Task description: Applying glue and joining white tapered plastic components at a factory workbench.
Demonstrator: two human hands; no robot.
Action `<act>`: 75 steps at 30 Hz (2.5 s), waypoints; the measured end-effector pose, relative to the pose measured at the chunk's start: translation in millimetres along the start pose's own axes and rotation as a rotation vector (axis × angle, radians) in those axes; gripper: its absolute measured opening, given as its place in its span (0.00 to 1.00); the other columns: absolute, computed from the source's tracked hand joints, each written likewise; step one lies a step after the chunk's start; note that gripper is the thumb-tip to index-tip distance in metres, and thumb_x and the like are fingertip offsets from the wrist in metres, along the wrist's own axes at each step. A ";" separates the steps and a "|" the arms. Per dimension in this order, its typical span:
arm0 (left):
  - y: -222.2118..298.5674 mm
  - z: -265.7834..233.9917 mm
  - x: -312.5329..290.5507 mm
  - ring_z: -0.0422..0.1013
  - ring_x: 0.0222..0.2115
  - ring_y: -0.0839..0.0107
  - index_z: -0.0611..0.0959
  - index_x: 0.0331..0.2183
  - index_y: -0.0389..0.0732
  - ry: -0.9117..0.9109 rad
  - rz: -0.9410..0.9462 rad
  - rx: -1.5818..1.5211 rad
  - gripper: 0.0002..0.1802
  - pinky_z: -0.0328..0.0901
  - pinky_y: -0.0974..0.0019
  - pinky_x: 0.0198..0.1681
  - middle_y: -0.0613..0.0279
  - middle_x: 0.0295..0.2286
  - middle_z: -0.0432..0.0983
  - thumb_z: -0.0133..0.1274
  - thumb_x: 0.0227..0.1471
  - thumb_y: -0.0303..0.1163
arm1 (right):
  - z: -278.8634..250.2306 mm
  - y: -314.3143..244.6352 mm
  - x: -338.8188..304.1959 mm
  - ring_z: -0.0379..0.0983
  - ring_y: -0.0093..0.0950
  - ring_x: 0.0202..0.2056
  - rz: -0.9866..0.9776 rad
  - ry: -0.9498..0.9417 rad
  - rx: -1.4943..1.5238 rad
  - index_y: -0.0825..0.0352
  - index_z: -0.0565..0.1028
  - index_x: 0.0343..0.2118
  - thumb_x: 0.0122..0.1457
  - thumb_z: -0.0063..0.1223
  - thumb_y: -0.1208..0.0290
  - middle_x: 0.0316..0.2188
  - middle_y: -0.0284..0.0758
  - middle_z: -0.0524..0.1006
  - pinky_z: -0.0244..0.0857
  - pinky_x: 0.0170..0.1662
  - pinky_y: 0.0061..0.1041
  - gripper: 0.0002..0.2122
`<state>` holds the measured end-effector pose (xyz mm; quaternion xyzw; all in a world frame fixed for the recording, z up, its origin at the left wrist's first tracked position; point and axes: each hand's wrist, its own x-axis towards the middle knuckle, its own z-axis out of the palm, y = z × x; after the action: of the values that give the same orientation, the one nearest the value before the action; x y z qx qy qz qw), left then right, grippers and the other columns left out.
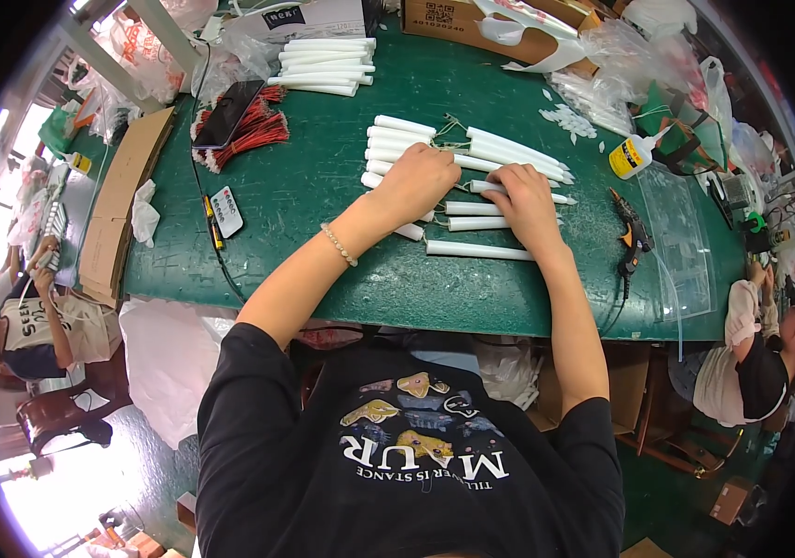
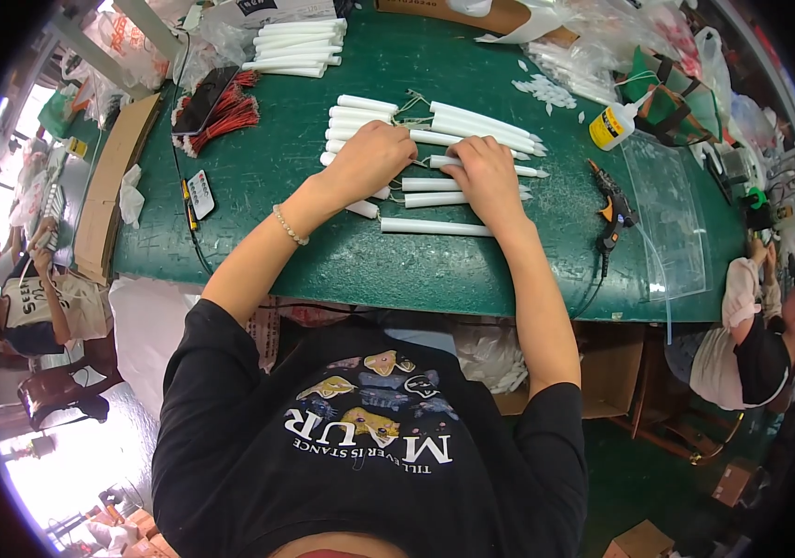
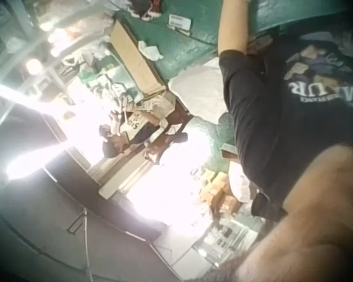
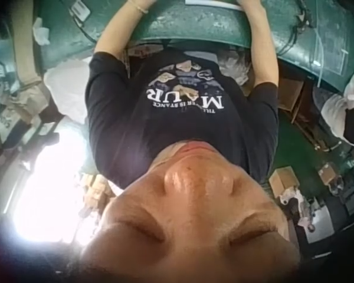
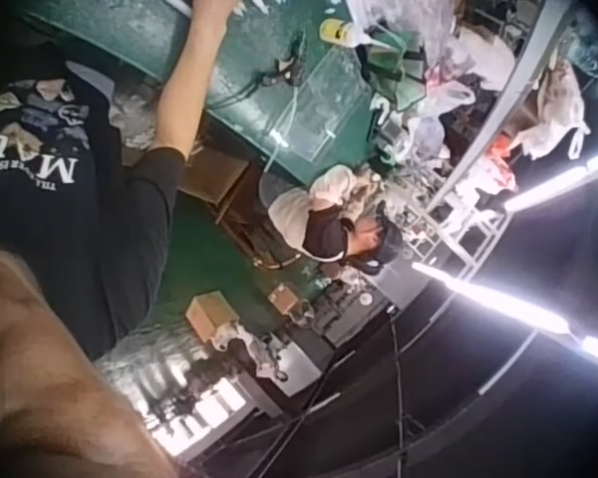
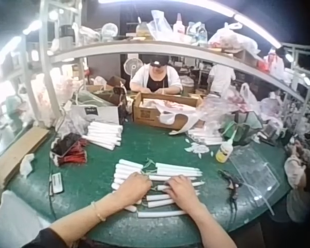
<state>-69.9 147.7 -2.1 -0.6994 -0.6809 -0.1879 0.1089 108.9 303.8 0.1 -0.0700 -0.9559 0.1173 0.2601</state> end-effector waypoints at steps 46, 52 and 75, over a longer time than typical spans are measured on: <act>32.7 -21.7 -6.5 0.75 0.21 0.68 0.85 0.48 0.35 -0.089 -0.630 -0.699 0.17 0.68 0.64 0.26 0.56 0.26 0.81 0.55 0.59 0.31 | 1.2 -12.3 -0.2 0.73 0.38 0.42 -0.007 0.049 0.031 0.66 0.78 0.37 0.55 0.63 0.69 0.36 0.35 0.78 0.62 0.47 0.35 0.09; 34.8 -30.0 -2.9 0.69 0.17 0.83 0.84 0.45 0.33 -0.215 -0.891 -1.327 0.16 0.60 0.77 0.17 0.65 0.24 0.79 0.52 0.64 0.34 | 2.2 -19.3 1.9 0.73 0.38 0.42 -0.029 0.099 0.043 0.66 0.78 0.36 0.54 0.63 0.70 0.35 0.35 0.78 0.63 0.45 0.35 0.09; -18.7 6.0 20.4 0.76 0.35 0.54 0.87 0.30 0.42 0.163 -0.361 -0.074 0.05 0.71 0.54 0.38 0.56 0.31 0.77 0.61 0.51 0.31 | 16.9 10.6 23.5 0.71 0.40 0.40 0.075 0.089 -0.154 0.67 0.81 0.35 0.49 0.68 0.69 0.35 0.38 0.76 0.66 0.45 0.38 0.11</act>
<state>-87.8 169.7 -1.0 -0.5520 -0.7768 -0.2854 0.1022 80.9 315.4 -5.6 -0.1306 -0.9463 0.0497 0.2914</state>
